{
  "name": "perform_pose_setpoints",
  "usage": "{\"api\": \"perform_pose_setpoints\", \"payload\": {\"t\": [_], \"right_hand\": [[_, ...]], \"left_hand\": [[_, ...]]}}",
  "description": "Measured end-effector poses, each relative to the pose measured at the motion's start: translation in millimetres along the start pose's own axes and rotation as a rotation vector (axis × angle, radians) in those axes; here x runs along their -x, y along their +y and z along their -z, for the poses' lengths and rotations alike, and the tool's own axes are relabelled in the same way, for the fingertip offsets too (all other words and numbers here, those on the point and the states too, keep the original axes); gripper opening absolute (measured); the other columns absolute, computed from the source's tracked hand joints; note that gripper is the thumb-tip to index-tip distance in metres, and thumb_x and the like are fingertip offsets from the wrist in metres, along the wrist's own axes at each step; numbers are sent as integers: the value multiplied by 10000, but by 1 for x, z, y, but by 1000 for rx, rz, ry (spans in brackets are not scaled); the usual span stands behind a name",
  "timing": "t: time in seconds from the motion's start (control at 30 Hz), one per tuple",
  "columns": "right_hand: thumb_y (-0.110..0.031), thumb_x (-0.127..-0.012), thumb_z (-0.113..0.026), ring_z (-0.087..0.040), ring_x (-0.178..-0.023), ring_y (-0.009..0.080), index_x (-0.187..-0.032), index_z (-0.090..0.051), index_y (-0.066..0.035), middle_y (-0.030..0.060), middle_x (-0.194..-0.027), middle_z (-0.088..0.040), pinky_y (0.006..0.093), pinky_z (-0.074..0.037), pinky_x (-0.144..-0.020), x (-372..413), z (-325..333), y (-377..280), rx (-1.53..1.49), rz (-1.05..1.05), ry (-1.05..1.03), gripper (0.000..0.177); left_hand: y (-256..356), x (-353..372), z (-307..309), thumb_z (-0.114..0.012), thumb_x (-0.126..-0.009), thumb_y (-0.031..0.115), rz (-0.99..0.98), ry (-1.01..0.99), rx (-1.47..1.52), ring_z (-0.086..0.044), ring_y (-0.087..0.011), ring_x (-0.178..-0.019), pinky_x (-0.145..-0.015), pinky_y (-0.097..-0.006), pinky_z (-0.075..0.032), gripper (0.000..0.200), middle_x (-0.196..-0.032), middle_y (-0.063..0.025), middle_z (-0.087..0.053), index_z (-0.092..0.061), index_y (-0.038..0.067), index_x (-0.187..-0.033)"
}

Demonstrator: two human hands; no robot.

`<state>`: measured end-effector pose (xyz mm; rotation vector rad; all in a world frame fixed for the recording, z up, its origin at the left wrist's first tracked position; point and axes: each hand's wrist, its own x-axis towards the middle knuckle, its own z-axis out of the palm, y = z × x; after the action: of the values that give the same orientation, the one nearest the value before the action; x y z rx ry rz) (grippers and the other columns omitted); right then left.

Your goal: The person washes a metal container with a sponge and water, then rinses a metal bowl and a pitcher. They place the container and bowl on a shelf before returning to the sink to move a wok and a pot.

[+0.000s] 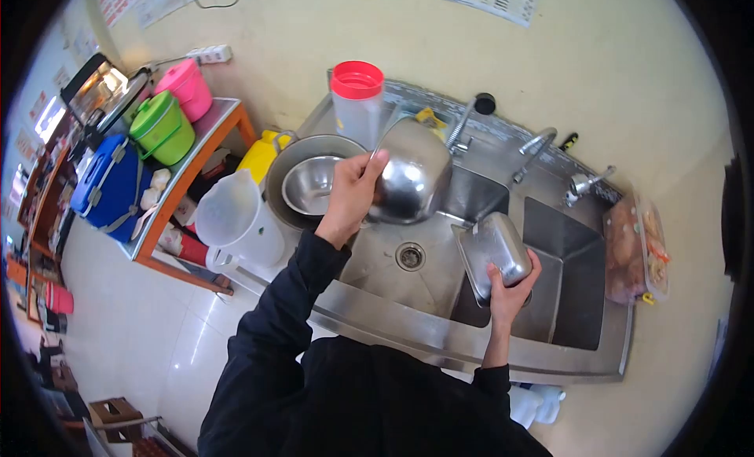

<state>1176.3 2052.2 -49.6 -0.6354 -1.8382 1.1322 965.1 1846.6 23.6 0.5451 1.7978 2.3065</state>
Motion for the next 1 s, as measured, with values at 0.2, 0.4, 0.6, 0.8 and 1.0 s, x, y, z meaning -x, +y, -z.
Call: {"api": "perform_pose_setpoints", "payload": {"t": [0.2,0.4,0.6,0.8,1.0], "right_hand": [[-147,-640,-755,-467,-1066,252,-1242,-377,-80,138,-1160,-465,347,-378,-912,-3,14,-1,73,-37,54,714],[-149,-636,-758,-469,-1066,254,-1241,-383,-84,136,-1161,-467,351,-376,-917,-5,19,3,81,-40,70,715],[-153,-649,-763,-442,-1103,239,-1244,-386,-55,120,-1192,-443,341,-355,-938,-26,25,-25,83,111,91,711],[-188,-695,-759,-409,-1128,229,-1269,-363,-37,106,-1233,-390,348,-334,-961,-46,40,-87,29,311,232,713],[-178,-700,-750,-433,-1109,237,-1250,-373,-36,135,-1203,-429,342,-332,-957,-42,9,-22,-19,74,198,681]], "left_hand": [[-73,15,-10,-546,-914,316,278,17,241,-381,-28,-447,-394,-195,-296,340,-555,58,-455,-577,60,-693],[-83,18,-13,-547,-914,289,325,4,332,-515,-67,-558,-451,-222,-402,296,-692,2,-594,-629,22,-818],[-16,7,-18,-494,-936,270,361,-88,528,-633,-136,-689,-643,-311,-555,302,-875,-71,-652,-605,-11,-931],[52,12,-21,-453,-948,301,160,-172,704,-642,-171,-719,-589,-310,-552,323,-872,-88,-635,-561,4,-1014],[-44,17,-1,-475,-943,276,360,-52,665,-638,-165,-774,-664,-312,-540,301,-902,-92,-645,-579,-1,-998]]}}
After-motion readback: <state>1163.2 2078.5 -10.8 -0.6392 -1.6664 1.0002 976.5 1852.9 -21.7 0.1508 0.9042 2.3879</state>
